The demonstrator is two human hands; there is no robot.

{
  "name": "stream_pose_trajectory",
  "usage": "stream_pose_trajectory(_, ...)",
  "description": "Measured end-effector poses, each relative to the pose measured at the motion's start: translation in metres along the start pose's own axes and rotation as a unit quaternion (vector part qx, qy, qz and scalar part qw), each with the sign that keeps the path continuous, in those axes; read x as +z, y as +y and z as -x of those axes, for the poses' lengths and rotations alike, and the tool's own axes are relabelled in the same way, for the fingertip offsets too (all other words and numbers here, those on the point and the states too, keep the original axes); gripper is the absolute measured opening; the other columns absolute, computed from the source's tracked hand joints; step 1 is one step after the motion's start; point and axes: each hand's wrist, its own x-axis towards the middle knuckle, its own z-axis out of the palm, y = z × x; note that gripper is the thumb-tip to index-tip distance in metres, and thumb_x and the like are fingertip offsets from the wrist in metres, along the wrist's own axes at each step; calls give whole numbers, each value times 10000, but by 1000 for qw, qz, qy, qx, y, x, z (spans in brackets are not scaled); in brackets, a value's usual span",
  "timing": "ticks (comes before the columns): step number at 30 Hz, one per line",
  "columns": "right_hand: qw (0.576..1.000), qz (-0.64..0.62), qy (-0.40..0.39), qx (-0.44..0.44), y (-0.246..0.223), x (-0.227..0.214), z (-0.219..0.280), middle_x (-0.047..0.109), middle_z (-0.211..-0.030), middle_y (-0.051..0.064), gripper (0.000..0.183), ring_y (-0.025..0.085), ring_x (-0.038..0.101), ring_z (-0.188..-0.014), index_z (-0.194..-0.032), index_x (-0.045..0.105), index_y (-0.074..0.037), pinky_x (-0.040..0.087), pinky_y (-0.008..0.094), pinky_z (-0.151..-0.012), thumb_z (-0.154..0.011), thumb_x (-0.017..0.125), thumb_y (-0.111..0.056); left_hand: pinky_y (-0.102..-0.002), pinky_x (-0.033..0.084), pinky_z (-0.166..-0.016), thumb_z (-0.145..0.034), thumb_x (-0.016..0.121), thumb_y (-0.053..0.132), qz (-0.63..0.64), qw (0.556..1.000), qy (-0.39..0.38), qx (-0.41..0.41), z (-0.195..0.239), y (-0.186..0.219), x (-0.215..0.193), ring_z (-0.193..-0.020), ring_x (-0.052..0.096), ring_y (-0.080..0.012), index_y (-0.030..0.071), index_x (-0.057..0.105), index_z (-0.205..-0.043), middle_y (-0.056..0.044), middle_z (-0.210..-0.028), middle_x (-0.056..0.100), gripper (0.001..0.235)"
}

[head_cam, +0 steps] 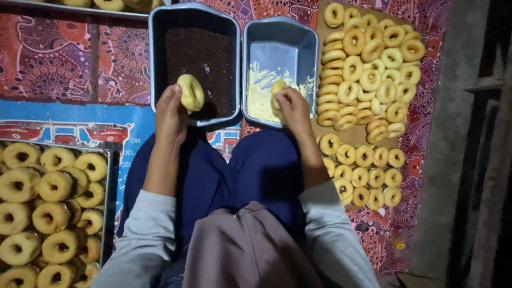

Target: The person sits on the floor and repeatedly picks up ring-shaped doughnuts, splits them open, fills them with a yellow cream from a tray, and then places them into a tray containing a dark granular topping. The filled doughnuts are then set aside on a patterned mat.

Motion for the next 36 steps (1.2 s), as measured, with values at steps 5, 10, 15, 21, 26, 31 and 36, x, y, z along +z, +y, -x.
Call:
stream_pose_trajectory(5,945,268,-47,-182,-19,7,8,667,-860,134,247,362,609,-838,-854,681,-65,464,498,-732,-868,753,-301,-282,514,-734,-1068,583,254,80,993,0,-86,12,-8,8,-902,636,-134,79,636,-1245,-24,-1040,668,255)
stream_pose_trajectory(10,981,125,-39,-144,-66,10,6,631,-952,130,190,330,597,-915,-957,653,-58,474,461,-832,-1019,662,-237,-353,545,-997,-1037,549,206,145,984,-21,-101,16,-13,11,-1122,665,-181,46,623,-1268,-63,-1188,682,290)
stream_pose_trajectory(15,953,-26,22,-300,-131,48,16,610,-1003,144,177,349,583,-981,-935,614,-48,458,489,-908,-951,687,-209,-395,515,-1091,-1099,541,177,198,974,-76,-84,23,-25,21,-1213,632,-208,26,587,-1270,-89,-1261,649,232)
stream_pose_trajectory(21,911,109,22,-398,-157,67,10,608,-938,94,114,335,605,-942,-931,716,-111,431,480,-825,-973,638,-183,-389,522,-1059,-1035,521,165,188,976,-54,-99,20,-19,20,-1186,651,-212,33,579,-1307,-94,-1260,663,307)
stream_pose_trajectory(26,964,168,80,-191,-102,52,5,648,-946,110,161,341,598,-900,-898,664,-75,438,486,-801,-957,693,-222,-391,522,-1058,-1065,517,159,213,969,-56,-113,17,-26,13,-1191,642,-215,22,580,-1331,-99,-1260,652,306)
stream_pose_trajectory(31,957,252,-5,-143,-67,33,17,657,-893,118,186,355,597,-855,-898,680,-65,424,503,-742,-911,726,-244,-398,527,-1057,-1103,504,189,232,961,-80,-130,25,-29,8,-1177,650,-221,10,583,-1306,-109,-1246,665,282)
stream_pose_trajectory(36,973,41,7,-227,-110,54,29,628,-1044,147,165,364,607,-1001,-966,651,-34,480,481,-899,-963,711,-187,-383,527,-1061,-1096,499,178,223,964,-59,-130,28,-32,11,-1181,657,-202,14,590,-1300,-98,-1252,670,277)
